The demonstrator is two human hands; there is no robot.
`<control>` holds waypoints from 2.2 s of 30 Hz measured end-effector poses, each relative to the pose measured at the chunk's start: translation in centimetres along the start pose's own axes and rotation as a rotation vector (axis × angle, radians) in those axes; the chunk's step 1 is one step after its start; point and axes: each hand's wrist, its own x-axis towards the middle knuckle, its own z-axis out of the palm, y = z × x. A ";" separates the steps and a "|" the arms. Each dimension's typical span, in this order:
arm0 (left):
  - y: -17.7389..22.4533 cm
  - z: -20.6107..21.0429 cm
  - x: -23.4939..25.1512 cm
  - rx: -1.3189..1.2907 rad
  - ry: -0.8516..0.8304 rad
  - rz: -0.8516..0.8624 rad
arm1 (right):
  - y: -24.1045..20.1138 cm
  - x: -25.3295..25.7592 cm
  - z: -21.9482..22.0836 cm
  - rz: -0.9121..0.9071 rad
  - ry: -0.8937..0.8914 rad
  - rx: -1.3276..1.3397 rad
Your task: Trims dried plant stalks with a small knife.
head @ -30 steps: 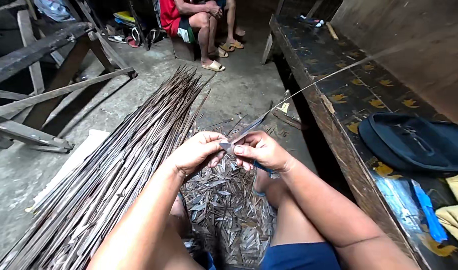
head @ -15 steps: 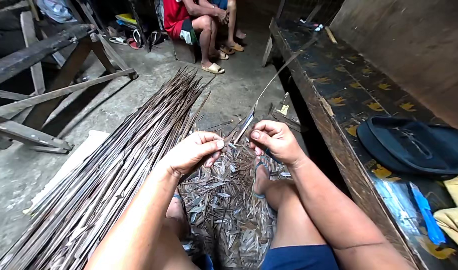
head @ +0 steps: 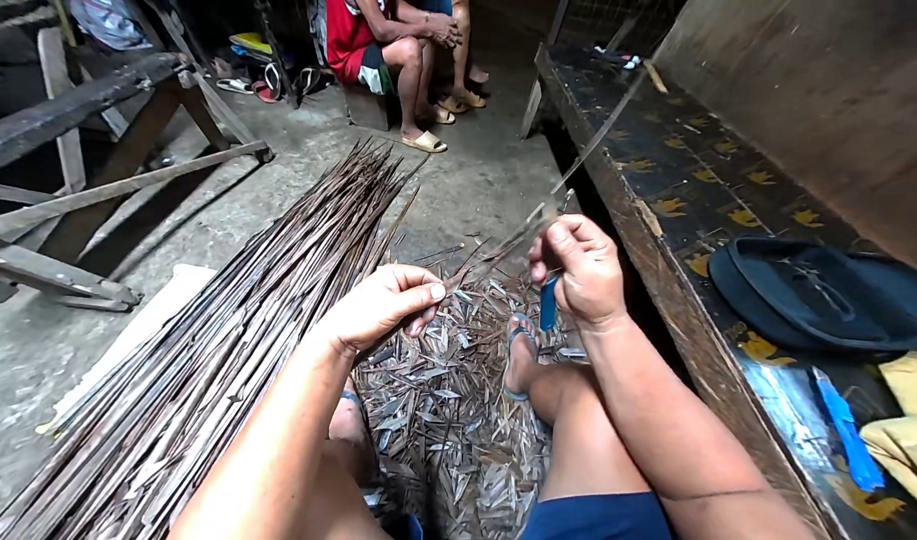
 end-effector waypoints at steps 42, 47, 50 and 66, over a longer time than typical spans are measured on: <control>-0.5 1.9 0.4 0.433 0.249 0.105 | -0.2 0.3 -0.6 0.157 0.036 0.220; -1.8 2.2 1.0 0.782 0.295 0.235 | 0.2 -0.1 0.0 0.247 0.022 0.201; -2.1 2.4 1.1 0.923 0.330 0.295 | 0.5 -0.5 0.7 0.295 0.006 0.175; -1.1 2.2 0.5 0.798 0.263 0.190 | 1.8 -1.7 2.9 0.389 -0.269 0.120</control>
